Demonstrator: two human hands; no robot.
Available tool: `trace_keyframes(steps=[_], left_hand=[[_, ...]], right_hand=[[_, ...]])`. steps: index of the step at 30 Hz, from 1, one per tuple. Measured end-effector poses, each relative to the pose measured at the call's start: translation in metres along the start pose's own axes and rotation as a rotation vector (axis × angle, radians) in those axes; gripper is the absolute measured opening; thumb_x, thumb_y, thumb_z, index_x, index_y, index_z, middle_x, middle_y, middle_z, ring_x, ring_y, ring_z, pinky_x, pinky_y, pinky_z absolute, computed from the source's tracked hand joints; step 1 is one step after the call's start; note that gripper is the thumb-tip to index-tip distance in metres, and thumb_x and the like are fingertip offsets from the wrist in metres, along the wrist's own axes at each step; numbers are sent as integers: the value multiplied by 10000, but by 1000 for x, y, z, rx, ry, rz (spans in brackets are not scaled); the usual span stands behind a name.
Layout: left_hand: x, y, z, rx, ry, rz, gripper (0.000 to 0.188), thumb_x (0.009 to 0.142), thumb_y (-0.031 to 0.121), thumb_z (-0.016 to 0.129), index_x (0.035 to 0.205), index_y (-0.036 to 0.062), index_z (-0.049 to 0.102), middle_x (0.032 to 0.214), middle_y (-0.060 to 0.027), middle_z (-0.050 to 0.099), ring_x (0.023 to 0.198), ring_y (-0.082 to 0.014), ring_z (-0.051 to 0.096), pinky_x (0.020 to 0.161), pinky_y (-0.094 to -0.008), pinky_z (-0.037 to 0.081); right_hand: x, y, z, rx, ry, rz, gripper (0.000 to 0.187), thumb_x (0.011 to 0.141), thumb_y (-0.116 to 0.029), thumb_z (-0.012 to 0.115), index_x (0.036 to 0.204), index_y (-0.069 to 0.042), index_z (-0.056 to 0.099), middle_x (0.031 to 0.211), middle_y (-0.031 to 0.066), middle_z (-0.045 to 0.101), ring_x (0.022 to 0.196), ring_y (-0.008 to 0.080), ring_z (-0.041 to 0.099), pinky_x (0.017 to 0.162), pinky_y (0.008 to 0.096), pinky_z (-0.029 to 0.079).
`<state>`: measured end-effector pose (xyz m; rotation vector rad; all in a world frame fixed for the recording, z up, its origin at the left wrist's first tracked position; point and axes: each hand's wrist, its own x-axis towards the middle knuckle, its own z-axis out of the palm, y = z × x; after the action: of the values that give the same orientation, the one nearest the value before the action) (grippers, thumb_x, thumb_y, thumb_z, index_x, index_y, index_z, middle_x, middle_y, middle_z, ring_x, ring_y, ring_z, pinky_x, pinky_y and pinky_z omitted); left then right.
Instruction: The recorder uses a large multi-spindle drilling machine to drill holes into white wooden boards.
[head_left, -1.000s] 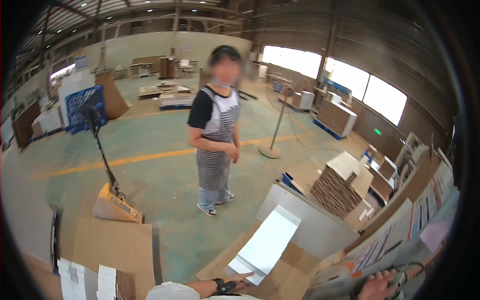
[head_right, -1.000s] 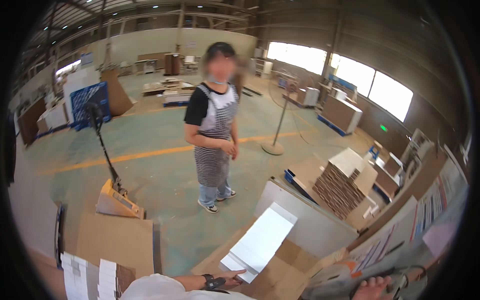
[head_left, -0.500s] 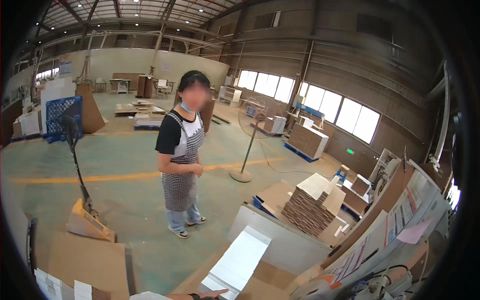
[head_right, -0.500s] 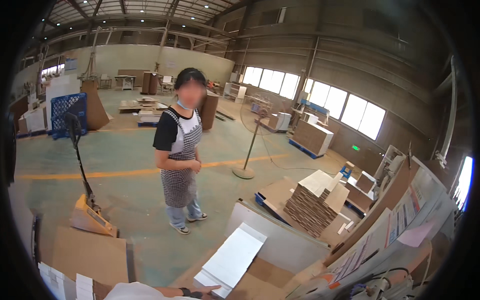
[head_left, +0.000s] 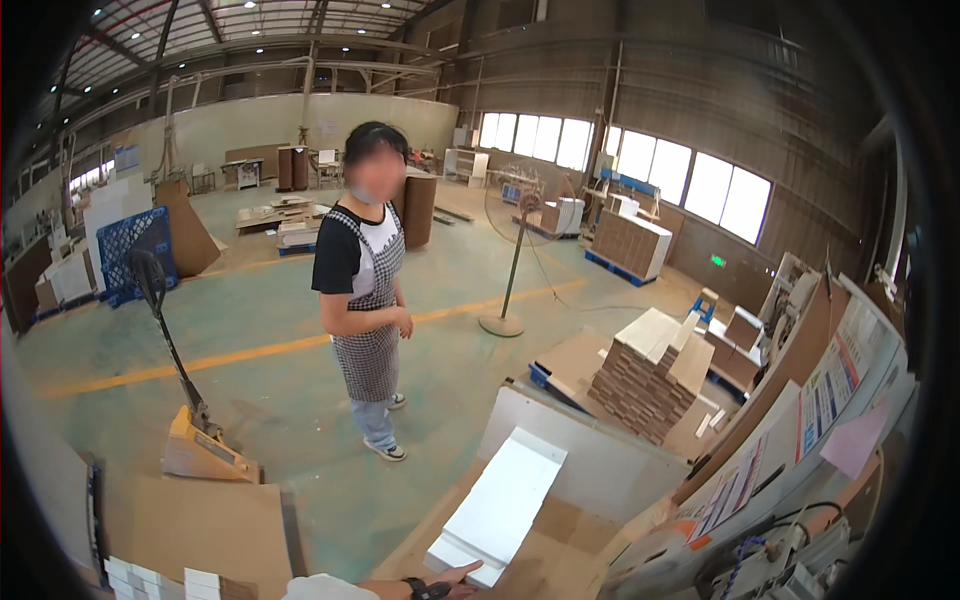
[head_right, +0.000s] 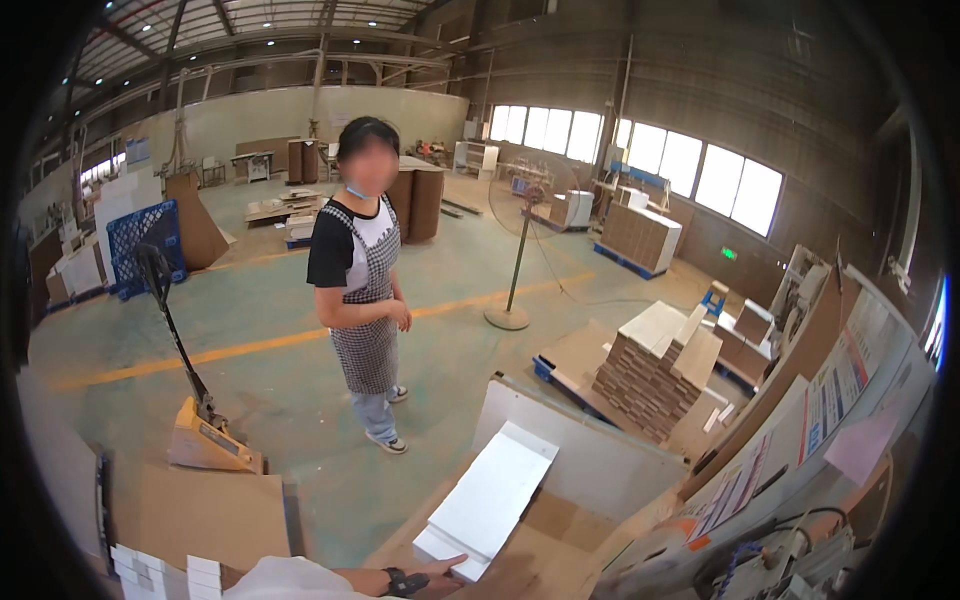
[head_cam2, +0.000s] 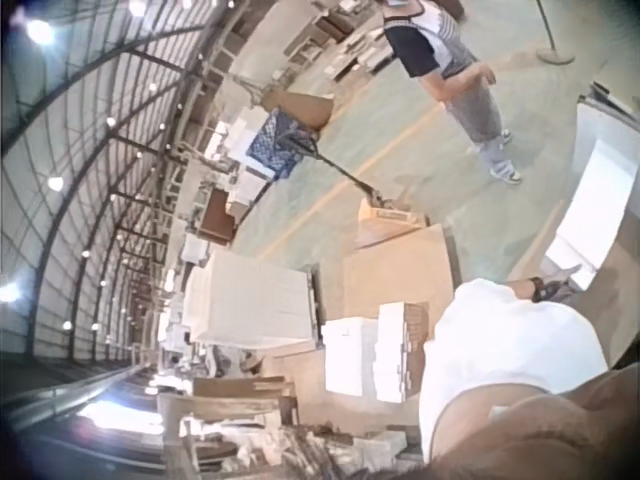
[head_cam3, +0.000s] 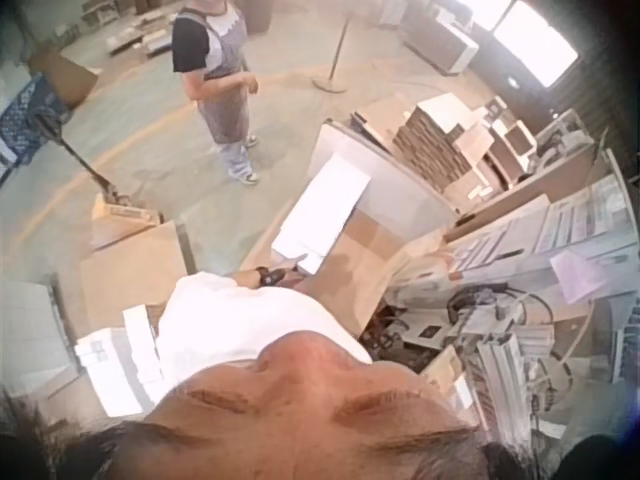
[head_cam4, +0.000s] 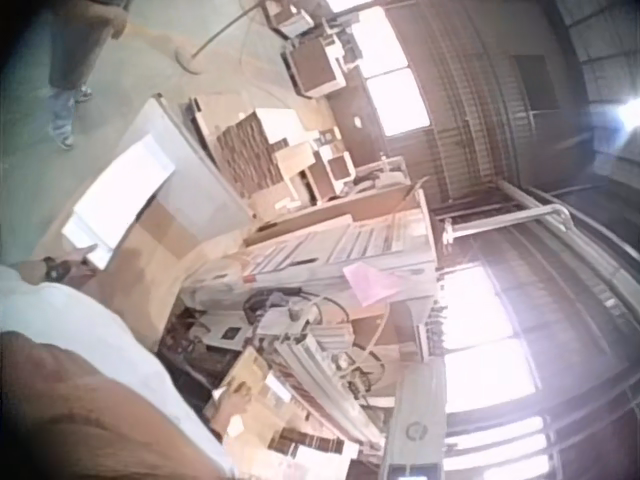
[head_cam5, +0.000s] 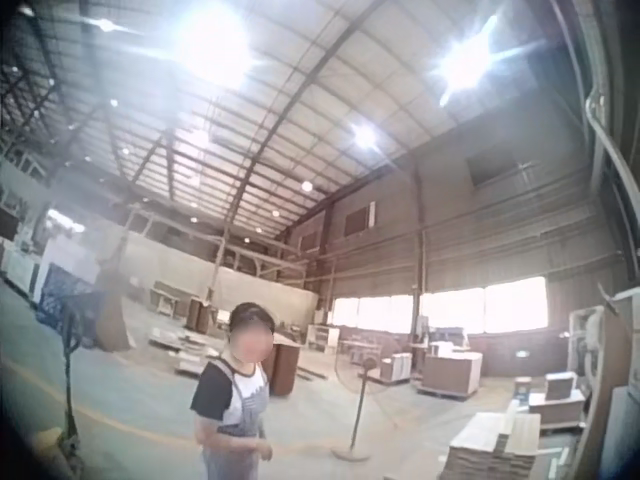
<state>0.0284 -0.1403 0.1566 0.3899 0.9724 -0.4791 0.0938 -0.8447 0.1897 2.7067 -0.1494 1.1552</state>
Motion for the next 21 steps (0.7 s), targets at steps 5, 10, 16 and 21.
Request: trace_keyframes(steps=[5,10,16,21], left_hand=[[-6,-8,-11,365,-71,499,603,785,305,621,1166,-52,319,943,-157,474,879,-206,544,752,-300,492],[-14,-6,8,-26,-31,188,833,723,404,657,1276,24,164,1203,-142,272,1024,-302,447,874,-344,421],[13,-7,-6,-6,-3,235,794,731,412,648,1237,-11,205,1116,-161,341,986,-279,482,865,-370,442],[15,2,-7,0,11,208,919,723,416,655,1315,-12,96,1300,-192,208,1120,-330,380,891,-412,402]], right_hand=[[23,-84,-64,248,-356,173,392,778,-403,517,952,-59,589,967,153,565,939,333,494,802,436,385],[100,-163,-204,235,-480,256,345,767,-367,543,869,-41,589,887,163,582,839,351,527,756,410,406],[115,-178,-227,355,-443,293,309,755,-328,546,777,-21,582,861,185,573,815,365,518,726,441,391],[116,-179,-231,398,-458,243,280,742,-272,558,806,0,567,812,220,561,713,417,503,675,456,392]])
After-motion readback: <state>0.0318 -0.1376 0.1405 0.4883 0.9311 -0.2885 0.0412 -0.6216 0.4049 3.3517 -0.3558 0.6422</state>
